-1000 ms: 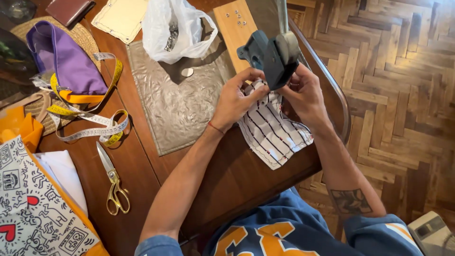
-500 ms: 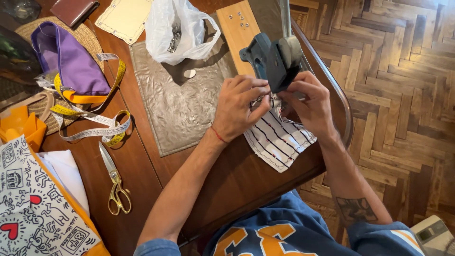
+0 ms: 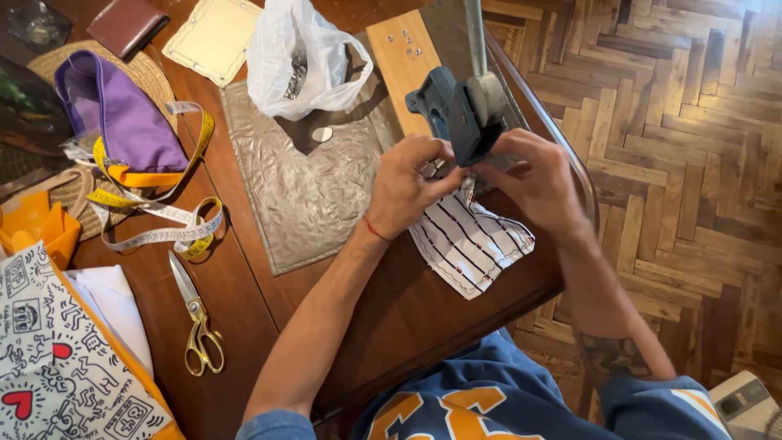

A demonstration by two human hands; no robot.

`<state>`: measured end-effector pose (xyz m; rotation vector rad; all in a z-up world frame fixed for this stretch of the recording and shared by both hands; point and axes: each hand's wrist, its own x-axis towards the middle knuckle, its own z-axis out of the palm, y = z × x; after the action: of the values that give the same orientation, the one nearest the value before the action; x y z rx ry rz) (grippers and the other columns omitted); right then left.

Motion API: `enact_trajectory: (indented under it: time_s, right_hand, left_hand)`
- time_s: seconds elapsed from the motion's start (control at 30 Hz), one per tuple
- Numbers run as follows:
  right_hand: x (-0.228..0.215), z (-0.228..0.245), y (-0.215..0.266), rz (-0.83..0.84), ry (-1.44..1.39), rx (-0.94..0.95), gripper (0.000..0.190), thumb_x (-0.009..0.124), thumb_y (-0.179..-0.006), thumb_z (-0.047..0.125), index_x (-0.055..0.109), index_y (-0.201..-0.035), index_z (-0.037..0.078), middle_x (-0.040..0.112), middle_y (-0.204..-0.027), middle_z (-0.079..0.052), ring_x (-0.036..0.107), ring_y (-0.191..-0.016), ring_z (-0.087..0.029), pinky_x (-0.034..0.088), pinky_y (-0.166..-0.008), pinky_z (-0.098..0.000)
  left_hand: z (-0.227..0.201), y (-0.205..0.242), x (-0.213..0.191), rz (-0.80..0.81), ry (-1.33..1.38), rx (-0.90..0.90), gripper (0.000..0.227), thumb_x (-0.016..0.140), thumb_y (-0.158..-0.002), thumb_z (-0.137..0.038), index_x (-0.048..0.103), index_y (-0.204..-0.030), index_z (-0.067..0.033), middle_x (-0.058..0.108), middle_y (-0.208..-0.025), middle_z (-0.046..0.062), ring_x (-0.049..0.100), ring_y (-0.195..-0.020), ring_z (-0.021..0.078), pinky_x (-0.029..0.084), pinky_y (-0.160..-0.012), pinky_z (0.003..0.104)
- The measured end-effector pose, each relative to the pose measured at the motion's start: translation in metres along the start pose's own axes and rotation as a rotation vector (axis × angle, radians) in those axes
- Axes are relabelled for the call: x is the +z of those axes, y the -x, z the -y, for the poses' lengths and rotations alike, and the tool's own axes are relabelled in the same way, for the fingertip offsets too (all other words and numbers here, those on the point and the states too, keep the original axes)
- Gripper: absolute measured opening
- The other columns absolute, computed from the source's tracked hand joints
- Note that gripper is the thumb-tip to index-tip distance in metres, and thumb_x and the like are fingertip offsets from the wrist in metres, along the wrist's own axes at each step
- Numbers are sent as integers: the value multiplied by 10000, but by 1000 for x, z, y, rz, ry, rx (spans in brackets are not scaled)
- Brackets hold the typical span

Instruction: Assembling a fabric component by marking it and attaching hardware using a manual hand press

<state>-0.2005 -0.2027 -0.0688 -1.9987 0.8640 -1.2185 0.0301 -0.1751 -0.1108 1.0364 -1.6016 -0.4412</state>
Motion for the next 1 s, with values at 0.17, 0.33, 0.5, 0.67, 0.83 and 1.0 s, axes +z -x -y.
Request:
enact_trajectory:
  time_s: [0.17,0.33,0.5,0.67,0.83,1.0]
  right_hand:
    - [-40,36,-75,-2,-227,220,142,575,-1294,-70,699,-1298,-3,792,-1269,-169,815,-1157,-250,789,-835,-320]
    - [-36,21,-144,-164,-559,295,346,814,-1174,370,693,-1466,230,834,-1345,-3,877,-1198,-215,788,-1001,-356]
    - [-38,46,-134,-213,-638,138,308,797,-1151,400,611,-1330,232,705,-1224,27,704,-1086,-169,653,-937,-333]
    - [-40,81,-114,-260,-716,-14,325,780,-1127,428,532,-1192,229,576,-1103,47,530,-973,-136,518,-871,-322]
    - [-47,124,-85,-313,-779,-171,391,764,-1103,455,455,-1054,220,448,-980,59,355,-859,-115,383,-805,-320]
    - [-46,156,-50,-368,-858,-323,485,747,-1079,480,381,-915,207,321,-856,62,181,-744,-106,248,-737,-328]
  left_hand:
    - [-18,-5,-6,81,-84,-101,227,960,-906,-174,755,-1000,-154,753,-956,0,664,-878,152,521,-781,315]
    - [-6,-1,1,58,-110,-88,312,993,-873,-195,754,-1070,-159,750,-971,24,688,-854,164,552,-774,327]
    - [-6,-1,1,55,-162,-51,299,976,-892,-179,737,-1069,-151,730,-958,8,651,-837,154,554,-751,325]
    - [-4,-3,0,63,-179,-56,323,997,-854,-232,758,-1057,-159,784,-959,23,717,-855,183,579,-774,341]
    - [5,-1,4,60,-180,-42,298,979,-861,-253,768,-1054,-167,787,-960,4,712,-851,185,565,-786,350]
    - [8,0,3,69,-189,-41,299,976,-871,-261,767,-1064,-168,793,-971,3,712,-854,167,578,-779,336]
